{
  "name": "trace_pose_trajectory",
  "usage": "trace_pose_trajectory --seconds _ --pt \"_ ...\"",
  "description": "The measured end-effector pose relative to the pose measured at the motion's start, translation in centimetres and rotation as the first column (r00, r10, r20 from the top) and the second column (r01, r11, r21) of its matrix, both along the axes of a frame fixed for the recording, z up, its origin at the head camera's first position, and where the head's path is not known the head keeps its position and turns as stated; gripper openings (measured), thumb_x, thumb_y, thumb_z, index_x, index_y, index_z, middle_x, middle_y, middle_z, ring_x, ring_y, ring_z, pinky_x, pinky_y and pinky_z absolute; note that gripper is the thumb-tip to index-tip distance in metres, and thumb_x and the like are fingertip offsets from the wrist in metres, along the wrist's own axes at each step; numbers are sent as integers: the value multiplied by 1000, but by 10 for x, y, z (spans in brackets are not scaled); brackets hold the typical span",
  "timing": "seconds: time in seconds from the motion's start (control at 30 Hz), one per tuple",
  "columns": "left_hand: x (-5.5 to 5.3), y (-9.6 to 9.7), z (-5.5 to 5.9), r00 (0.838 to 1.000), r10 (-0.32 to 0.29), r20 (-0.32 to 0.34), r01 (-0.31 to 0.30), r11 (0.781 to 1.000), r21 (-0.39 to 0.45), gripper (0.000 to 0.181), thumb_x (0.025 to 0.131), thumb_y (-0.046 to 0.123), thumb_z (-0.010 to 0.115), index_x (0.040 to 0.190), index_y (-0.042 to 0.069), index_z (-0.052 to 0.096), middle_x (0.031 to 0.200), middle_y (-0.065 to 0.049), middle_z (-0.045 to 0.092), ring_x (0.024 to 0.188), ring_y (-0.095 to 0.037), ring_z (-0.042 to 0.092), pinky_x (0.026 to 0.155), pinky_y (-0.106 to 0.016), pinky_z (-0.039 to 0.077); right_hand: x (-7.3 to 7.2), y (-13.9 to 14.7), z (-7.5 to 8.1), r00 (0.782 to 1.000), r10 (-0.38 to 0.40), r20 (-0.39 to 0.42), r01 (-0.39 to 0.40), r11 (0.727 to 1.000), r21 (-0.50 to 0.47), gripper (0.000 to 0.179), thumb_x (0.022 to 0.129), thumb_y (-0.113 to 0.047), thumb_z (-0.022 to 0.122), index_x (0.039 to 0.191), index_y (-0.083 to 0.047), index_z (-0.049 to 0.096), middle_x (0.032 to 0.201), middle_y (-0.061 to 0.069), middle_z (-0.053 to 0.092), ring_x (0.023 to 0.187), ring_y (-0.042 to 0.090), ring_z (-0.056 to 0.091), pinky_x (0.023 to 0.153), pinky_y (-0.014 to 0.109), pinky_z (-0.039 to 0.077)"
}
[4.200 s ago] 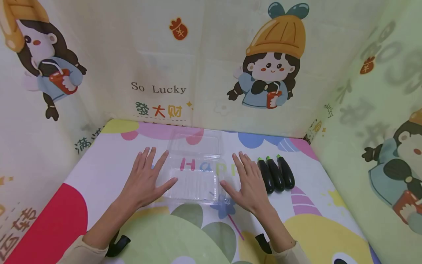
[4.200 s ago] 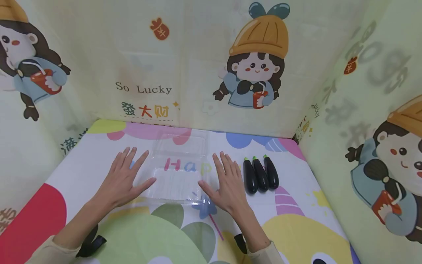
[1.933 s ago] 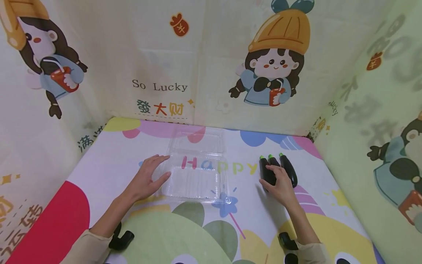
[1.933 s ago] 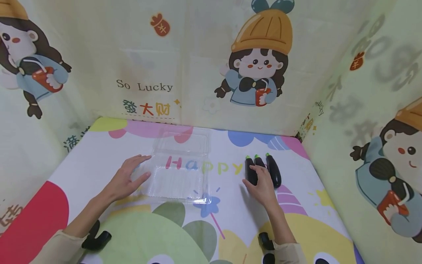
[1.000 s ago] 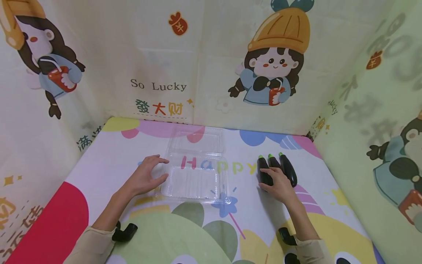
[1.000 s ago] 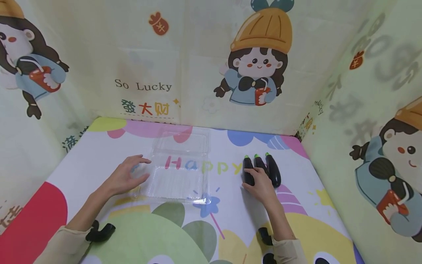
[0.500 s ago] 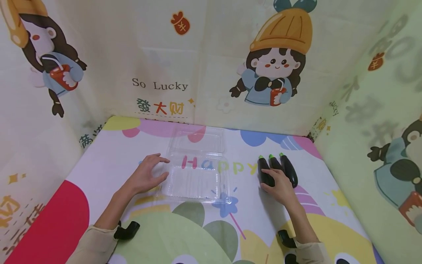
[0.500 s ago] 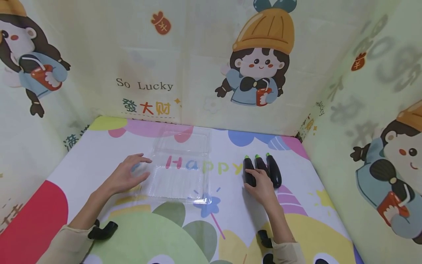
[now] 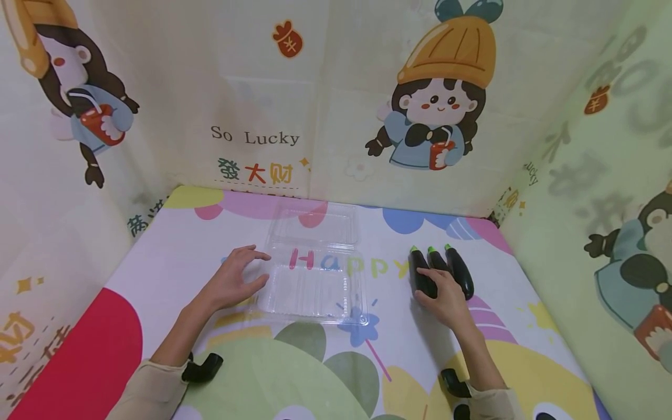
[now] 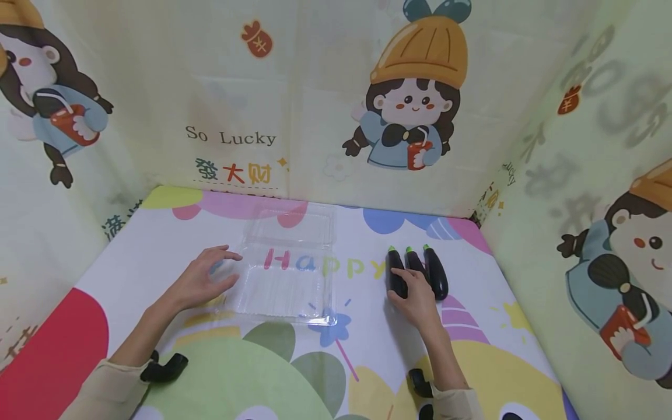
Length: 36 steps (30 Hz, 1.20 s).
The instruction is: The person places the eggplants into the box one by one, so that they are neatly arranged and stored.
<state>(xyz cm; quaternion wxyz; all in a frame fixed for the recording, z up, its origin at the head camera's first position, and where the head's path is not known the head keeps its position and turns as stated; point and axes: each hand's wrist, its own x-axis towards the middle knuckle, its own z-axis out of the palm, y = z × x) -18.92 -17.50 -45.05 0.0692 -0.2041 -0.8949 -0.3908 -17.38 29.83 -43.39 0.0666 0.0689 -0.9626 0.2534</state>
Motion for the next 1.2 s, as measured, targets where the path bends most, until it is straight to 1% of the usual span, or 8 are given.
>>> trace_pose_trajectory --seconds 0.2,0.47,0.73,0.97,1.03,1.13,1.2 --pt "0 1 -1 1000 -6 -11 6 1000 6 34 90 10 73 122 0 66 128 -18 65 141 -45 38 109 -68 37 0 -1 2 999 21 -39 -22 1000 -22 51 88 -8 77 137 -3 63 140 32 54 131 50 48 104 69 41" --pt "1 0 -4 1000 -8 -4 8 1000 22 34 91 9 73 123 1 66 130 -18 64 141 -45 38 108 -68 38 1 -6 5 999 32 -44 -34 999 -37 52 88 -8 77 138 -5 63 141 29 54 134 48 46 106 68 40" --pt "1 1 -5 1000 -4 3 4 1000 27 35 91 9 73 124 2 66 133 -19 62 141 -44 38 108 -67 38 0 -13 9 992 74 -101 -80 995 -58 52 87 -6 78 137 -4 63 139 28 56 131 48 49 102 67 43" --pt "1 2 -5 1000 -1 16 1 1000 27 35 91 10 73 125 2 66 139 -24 57 141 -45 38 108 -68 38 2 -22 15 987 93 -133 -104 992 -76 51 87 -5 77 137 -6 64 138 29 55 128 49 52 101 67 43" --pt "1 2 -4 1000 -3 19 2 1000 25 36 92 10 73 126 2 65 140 -24 55 141 -45 38 108 -68 39 2 -25 17 985 98 -144 -110 991 -77 51 87 -6 77 137 -6 64 139 29 55 127 48 53 98 65 45" --pt "1 2 -3 1000 1 20 -1 1000 17 36 91 10 73 126 1 65 140 -24 56 141 -45 38 108 -68 38 2 -30 19 980 119 -160 -133 988 -82 52 88 -6 77 138 -7 64 141 28 54 123 46 57 88 56 52" --pt "1 1 -2 1000 2 21 -3 1000 15 37 91 10 73 126 1 65 139 -23 57 141 -45 37 109 -67 38 1 -33 21 977 132 -166 -147 985 -85 52 88 -7 77 138 -7 64 142 27 53 120 43 59 82 52 54"
